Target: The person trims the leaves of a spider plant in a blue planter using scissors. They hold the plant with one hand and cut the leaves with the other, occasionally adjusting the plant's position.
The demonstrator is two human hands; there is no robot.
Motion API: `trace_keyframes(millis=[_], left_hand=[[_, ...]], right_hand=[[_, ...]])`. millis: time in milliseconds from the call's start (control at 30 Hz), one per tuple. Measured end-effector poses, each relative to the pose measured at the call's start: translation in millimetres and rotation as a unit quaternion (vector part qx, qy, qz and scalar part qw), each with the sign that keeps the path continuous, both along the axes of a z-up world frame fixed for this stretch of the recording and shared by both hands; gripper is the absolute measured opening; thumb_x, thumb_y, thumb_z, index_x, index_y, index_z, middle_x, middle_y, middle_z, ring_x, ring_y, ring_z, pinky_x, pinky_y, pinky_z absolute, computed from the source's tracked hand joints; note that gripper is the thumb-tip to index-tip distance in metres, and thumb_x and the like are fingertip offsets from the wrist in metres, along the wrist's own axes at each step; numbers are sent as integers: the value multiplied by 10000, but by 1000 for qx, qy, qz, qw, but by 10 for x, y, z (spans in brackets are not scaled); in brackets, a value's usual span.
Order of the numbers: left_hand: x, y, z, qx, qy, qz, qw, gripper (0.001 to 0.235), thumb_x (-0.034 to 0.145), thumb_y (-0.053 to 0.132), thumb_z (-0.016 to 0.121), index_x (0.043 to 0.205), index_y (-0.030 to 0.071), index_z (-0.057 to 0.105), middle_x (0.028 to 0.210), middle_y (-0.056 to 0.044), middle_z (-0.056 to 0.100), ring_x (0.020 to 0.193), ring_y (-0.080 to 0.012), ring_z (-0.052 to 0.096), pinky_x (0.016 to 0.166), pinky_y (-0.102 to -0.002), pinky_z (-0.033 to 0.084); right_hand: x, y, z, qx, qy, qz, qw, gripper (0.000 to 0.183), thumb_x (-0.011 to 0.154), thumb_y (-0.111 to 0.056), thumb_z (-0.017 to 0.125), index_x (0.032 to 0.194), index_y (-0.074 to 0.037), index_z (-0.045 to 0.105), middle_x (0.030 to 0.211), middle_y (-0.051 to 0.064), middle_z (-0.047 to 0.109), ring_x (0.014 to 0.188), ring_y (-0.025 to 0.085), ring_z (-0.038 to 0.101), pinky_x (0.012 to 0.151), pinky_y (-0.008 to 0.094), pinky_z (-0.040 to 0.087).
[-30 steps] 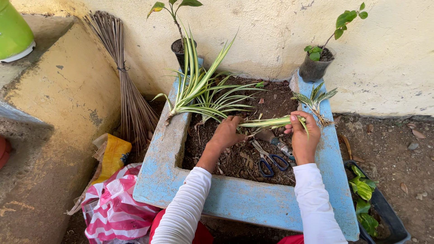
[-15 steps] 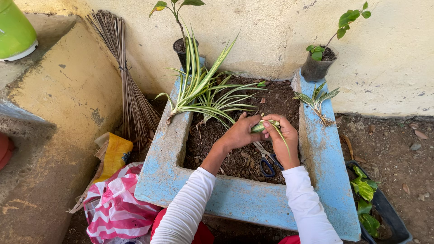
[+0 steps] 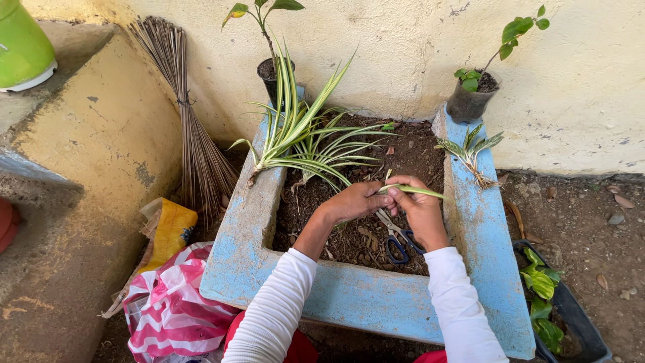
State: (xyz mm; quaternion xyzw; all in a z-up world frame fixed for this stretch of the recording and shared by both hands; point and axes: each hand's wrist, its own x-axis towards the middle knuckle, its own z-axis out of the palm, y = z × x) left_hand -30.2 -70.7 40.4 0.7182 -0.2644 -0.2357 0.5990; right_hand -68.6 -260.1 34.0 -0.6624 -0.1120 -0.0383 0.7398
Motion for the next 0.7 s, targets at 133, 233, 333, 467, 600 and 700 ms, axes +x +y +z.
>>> trace_keyframes(millis=[133,233,333,467,600,700], left_hand=[[35,-11,-101,140,-65,128,980,351,997,360,593,1109,38,678,784,-102,687,683,-169,604,653,-357,485],[68,-52,-184,150,-54,167,973,359,1026,341,582,1054,-6,668,762,-115,654,683,-195,586,667,-388,479],[96,-128,-316,124,-2,185,975,349,1032,335,562,1055,6,675,753,-89,635,672,-180,566,645,-372,468],[205,-192,-477,2,147,176,973,296,1044,324,518,1055,50,630,708,-34,555,572,-148,462,509,-320,395],[180,-130,-394,-121,243,164,948,200,1039,266,482,1036,76,542,735,4,512,545,-104,429,438,-267,344],[113,-82,-284,-154,255,170,939,263,1037,347,463,1008,100,550,768,9,540,560,-95,436,459,-249,369]], right_hand=[[-66,116,93,-137,-23,-99,985,299,960,-39,655,1250,-85,712,1089,55,622,770,94,647,658,242,574],[-100,166,132,-148,-30,-139,979,302,963,-45,652,1244,-120,730,1118,36,636,805,102,669,709,232,596],[-144,185,77,-239,-169,-225,930,247,961,-42,704,1192,-106,763,1116,66,651,910,157,671,792,284,579],[-118,198,-28,-339,-224,-244,880,190,941,-95,744,1128,-125,763,1127,72,677,985,177,672,806,290,598],[-133,257,-93,-454,-284,-225,814,344,889,-70,753,1230,-117,741,1210,31,704,1080,244,624,933,347,545],[-107,319,-141,-472,-248,-194,824,530,825,37,681,1338,-97,698,1336,54,646,1135,274,570,952,348,532]])
